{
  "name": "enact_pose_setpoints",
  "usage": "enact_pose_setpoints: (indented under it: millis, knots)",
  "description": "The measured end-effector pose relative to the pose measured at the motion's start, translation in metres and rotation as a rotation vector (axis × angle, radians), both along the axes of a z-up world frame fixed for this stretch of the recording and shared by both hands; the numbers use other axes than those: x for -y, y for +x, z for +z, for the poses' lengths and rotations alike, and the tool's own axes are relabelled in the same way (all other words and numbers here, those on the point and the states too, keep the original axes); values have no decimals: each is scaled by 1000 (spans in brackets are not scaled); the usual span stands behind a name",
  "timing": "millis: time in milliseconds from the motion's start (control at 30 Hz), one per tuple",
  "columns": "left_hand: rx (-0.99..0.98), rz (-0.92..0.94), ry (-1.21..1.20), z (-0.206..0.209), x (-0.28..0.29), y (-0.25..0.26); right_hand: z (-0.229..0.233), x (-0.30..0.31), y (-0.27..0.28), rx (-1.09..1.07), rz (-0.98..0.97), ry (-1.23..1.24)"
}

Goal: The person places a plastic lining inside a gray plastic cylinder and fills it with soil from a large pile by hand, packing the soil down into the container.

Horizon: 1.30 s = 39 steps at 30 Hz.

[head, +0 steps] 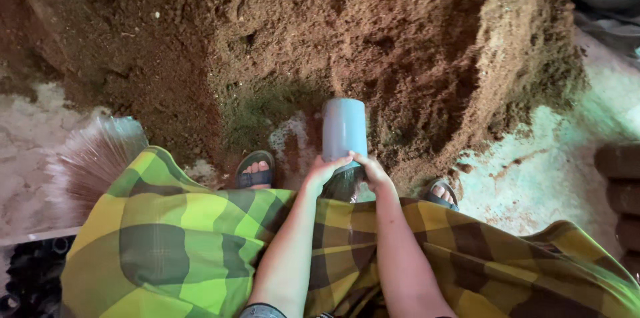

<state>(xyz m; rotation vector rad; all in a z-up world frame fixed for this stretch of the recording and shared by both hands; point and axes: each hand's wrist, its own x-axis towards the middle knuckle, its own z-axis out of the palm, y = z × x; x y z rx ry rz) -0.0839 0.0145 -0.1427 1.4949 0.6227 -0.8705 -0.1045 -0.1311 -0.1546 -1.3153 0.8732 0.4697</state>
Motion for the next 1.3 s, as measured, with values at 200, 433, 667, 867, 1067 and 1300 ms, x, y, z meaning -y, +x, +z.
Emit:
enact_pose_setpoints:
  millis: [200, 433, 667, 867, 1067, 1300]
  knots:
    - [79, -16, 59, -13, -9, 34, -53, 9, 31, 137, -125, 98]
    - [203, -18, 40, 9, -6, 81, 12, 1, 74, 276, 8, -28]
    - [312, -12, -19, 29, -15, 105, 40, -4, 95, 514, -34, -5]
    - [437, -9, -49, 75, -16, 134, 63, -4, 127, 666, -50, -11]
    - [517, 38, -135, 59, -16, 148, 116, -25, 141, 693, -23, 6]
    - [467, 54, -135, 50, -28, 137, 53, 0, 143, 684, 123, 70]
